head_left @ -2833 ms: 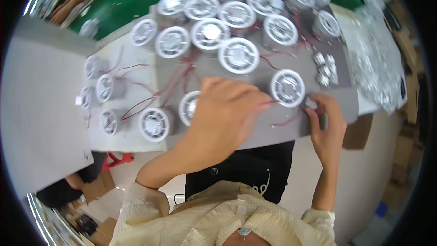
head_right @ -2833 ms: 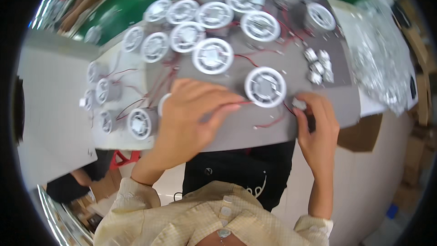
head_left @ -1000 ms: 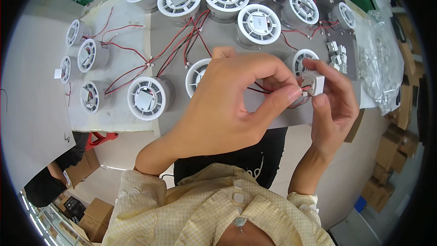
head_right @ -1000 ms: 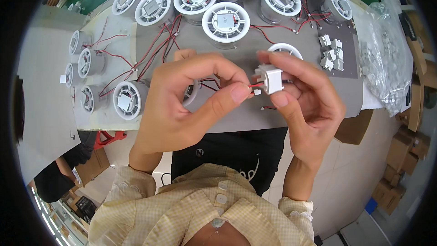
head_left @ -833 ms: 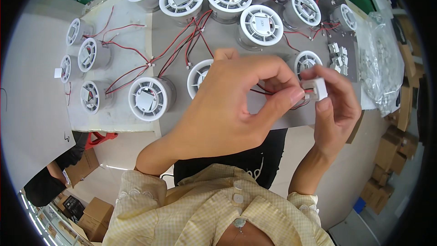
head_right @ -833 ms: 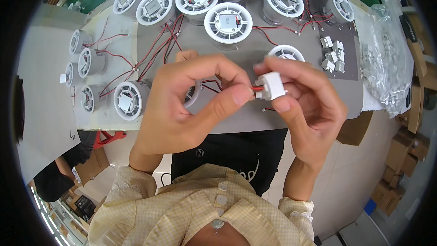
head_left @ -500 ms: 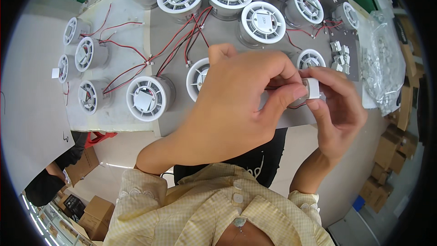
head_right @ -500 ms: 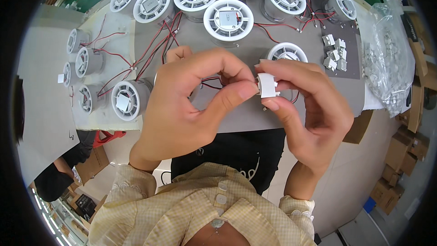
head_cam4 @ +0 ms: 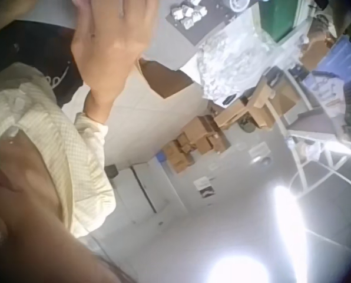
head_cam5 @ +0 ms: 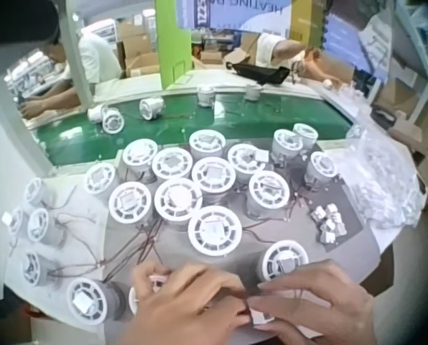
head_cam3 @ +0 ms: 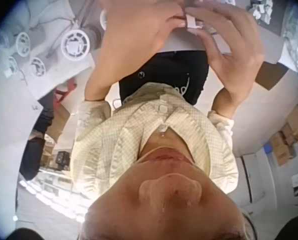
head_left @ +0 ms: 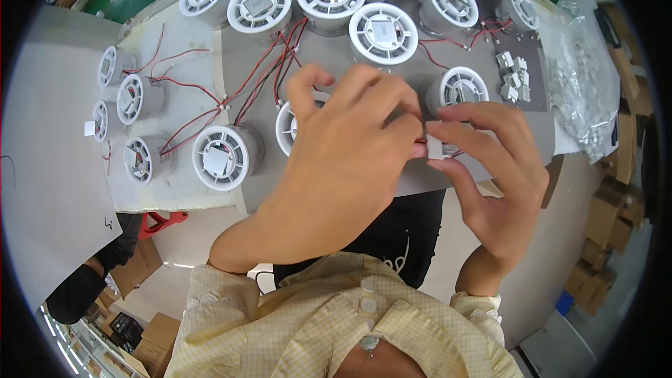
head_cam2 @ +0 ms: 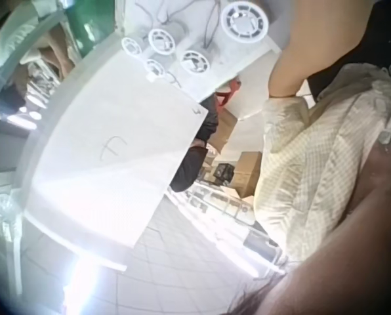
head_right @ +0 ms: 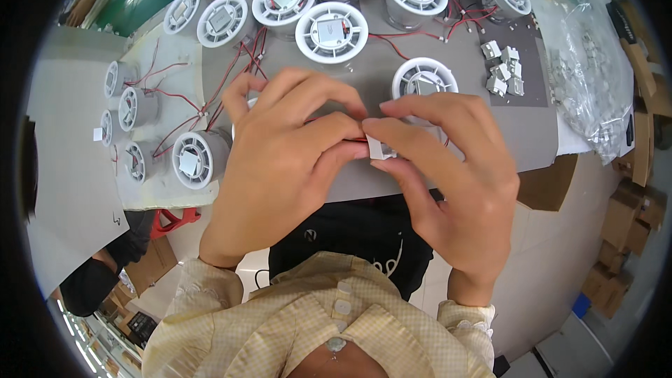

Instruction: Connecting wire harness connectors to the back of electronic sensor units at a factory assembly station.

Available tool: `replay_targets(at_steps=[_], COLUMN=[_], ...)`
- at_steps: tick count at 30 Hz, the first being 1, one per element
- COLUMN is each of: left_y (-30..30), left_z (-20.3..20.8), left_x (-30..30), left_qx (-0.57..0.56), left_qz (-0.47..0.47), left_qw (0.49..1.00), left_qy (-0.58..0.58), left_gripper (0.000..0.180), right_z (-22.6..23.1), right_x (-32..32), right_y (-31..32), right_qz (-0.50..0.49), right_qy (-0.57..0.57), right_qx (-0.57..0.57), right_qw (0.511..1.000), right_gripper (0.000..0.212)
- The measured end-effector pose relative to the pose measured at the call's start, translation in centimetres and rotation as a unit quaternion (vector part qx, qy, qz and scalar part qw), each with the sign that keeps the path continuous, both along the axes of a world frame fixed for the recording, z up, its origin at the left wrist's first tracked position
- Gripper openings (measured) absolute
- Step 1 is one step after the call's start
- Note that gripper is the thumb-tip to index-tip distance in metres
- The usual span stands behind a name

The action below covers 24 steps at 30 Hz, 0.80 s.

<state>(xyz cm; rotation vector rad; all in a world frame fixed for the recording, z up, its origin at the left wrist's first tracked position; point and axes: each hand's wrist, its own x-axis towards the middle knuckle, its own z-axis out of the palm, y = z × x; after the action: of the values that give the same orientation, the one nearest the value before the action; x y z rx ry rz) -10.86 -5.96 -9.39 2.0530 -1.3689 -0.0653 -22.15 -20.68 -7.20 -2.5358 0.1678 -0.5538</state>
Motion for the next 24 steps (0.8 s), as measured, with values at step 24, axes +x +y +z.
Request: replay_targets(at_steps=[24], left_y=[2.4], left_z=[1.7], left_x=[-0.3], left_qx=[0.085], left_qz=[-0.027], left_qw=[0.995], left_qy=[-0.046], left_gripper=[0.039], right_z=[-1.6], right_x=[-1.5], right_y=[3.3], right_qz=[-0.021], right_qy=[0.091], right_qx=[-0.123], right_qw=[0.988], right_gripper=[0.033])
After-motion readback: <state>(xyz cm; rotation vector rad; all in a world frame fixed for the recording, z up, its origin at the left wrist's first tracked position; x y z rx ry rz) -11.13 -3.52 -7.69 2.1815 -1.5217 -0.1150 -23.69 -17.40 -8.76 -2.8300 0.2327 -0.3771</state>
